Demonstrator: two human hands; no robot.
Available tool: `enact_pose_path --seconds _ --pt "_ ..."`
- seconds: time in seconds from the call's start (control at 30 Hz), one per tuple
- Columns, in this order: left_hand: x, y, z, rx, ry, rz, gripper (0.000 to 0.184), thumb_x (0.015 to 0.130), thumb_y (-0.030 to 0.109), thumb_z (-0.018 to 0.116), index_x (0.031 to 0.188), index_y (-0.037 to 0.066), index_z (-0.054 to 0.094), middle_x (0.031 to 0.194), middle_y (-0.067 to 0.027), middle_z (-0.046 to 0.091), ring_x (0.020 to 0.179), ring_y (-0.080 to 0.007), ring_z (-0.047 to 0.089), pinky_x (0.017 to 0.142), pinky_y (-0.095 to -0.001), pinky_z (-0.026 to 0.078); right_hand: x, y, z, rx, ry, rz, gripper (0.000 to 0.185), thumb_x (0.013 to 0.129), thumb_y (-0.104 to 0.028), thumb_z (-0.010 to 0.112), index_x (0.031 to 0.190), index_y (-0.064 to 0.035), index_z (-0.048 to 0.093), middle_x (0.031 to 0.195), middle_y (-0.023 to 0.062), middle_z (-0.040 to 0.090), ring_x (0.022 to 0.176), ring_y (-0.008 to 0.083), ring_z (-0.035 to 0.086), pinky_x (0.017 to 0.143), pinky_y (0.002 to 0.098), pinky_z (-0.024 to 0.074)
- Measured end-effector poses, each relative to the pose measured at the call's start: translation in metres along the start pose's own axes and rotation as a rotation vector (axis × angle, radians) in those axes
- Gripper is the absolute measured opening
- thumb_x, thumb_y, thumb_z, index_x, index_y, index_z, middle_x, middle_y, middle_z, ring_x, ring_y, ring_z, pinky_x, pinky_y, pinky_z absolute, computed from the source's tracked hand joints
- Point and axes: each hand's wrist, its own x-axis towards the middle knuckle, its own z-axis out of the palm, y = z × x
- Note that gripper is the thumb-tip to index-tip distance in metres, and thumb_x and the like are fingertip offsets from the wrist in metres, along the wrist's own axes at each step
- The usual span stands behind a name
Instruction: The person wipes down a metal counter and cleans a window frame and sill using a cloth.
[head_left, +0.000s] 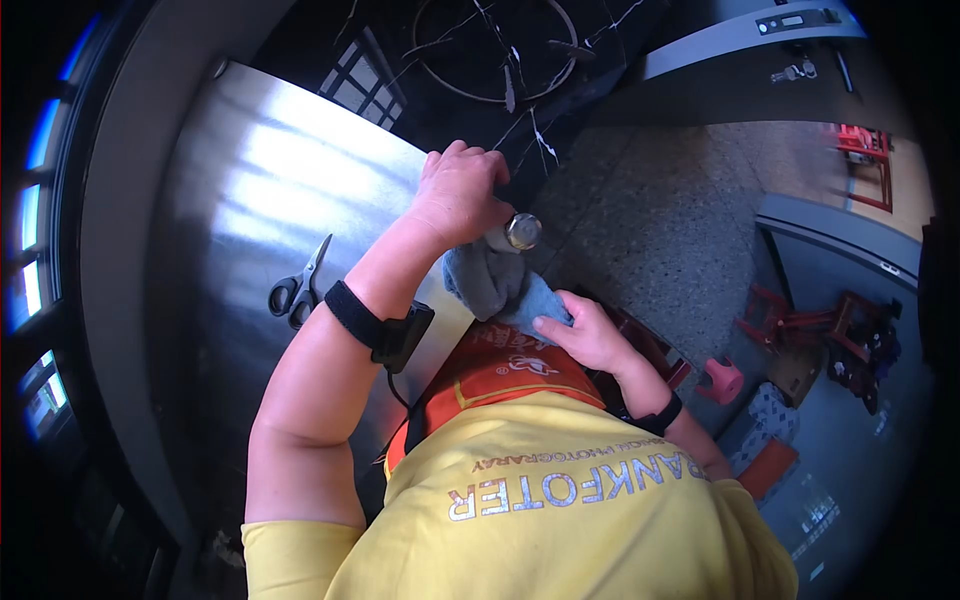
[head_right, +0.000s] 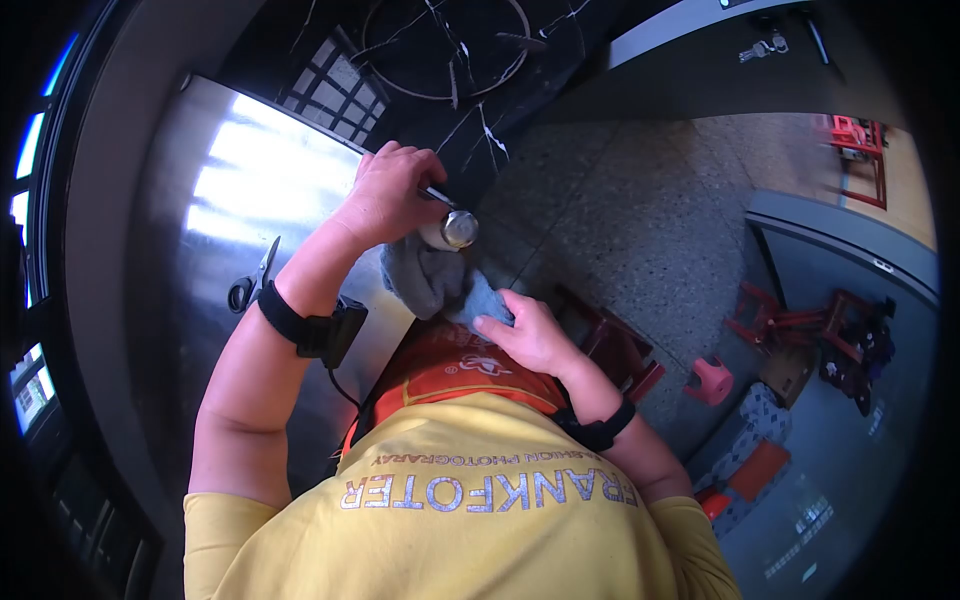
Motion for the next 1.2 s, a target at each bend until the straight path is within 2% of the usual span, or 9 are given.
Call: enact_pose_path --seconds 0.2,0.53,0.7,0.83,1.0,1.2 --pt "-0.004 -0.004 0.005 -0.046 0.019 0.042 0.040 0.066 0.019 0.073 0.104 0.011 0.061 0.095 -0.0049 0.061 0.097 -0.0217 0.052 0.087 -0.0342 0.035 0.005 -0.007 -0.004 0.026 -0.005 -0.005 0.025 0.086 -0.020 0.065 0.098 0.0011 0.060 0.085 0.0120 0.068 0.080 0.0131 0.062 0.074 0.0329 0.0500" --pt "-0.009 0.001 0.004 -0.076 0.112 0.005 0.041 0.066 0.019 0.073 0.104 0.010 0.061 0.089 -0.0048 0.059 0.093 -0.0216 0.052 0.085 -0.0354 0.035 0.011 -0.008 -0.001 0.004 -0.016 0.005 0.025 0.086 -0.020 0.065 0.098 0.0011 0.060 0.085 0.0135 0.067 0.079 0.0172 0.064 0.074 0.0342 0.0500" --pt "-0.013 -0.010 0.010 -0.134 0.169 0.099 0.042 0.065 0.018 0.073 0.104 0.010 0.060 0.089 -0.0050 0.059 0.094 -0.0221 0.053 0.086 -0.0357 0.034 0.010 -0.010 -0.001 0.022 -0.002 -0.013 0.025 0.086 -0.020 0.065 0.097 0.0011 0.060 0.084 0.0142 0.067 0.080 0.0177 0.065 0.074 0.0346 0.0500" --pt "-0.013 -0.008 0.005 -0.072 0.156 0.114 0.042 0.066 0.018 0.073 0.105 0.010 0.059 0.089 -0.0052 0.059 0.094 -0.0220 0.053 0.086 -0.0358 0.034 0.009 -0.004 0.001 0.042 0.021 -0.026 0.025 0.086 -0.020 0.066 0.097 0.0011 0.060 0.084 0.0141 0.067 0.079 0.0170 0.064 0.074 0.0343 0.0501" --pt "-0.009 0.003 0.001 -0.103 0.112 0.030 0.044 0.067 0.018 0.073 0.108 0.010 0.058 0.088 -0.0053 0.058 0.094 -0.0213 0.053 0.086 -0.0355 0.033 0.009 -0.009 0.002 0.047 0.001 0.002 0.025 0.086 -0.020 0.065 0.098 0.0012 0.060 0.085 0.0136 0.068 0.080 0.0163 0.065 0.075 0.0336 0.0502" --pt "-0.012 -0.008 0.004 -0.131 0.113 0.083 0.045 0.068 0.018 0.072 0.109 0.010 0.057 0.086 -0.0039 0.058 0.093 -0.0206 0.053 0.086 -0.0357 0.032 0.008 -0.010 0.000 0.036 0.013 -0.005 0.025 0.086 -0.020 0.065 0.098 0.0011 0.060 0.085 0.0132 0.068 0.081 0.0162 0.065 0.074 0.0336 0.0503"
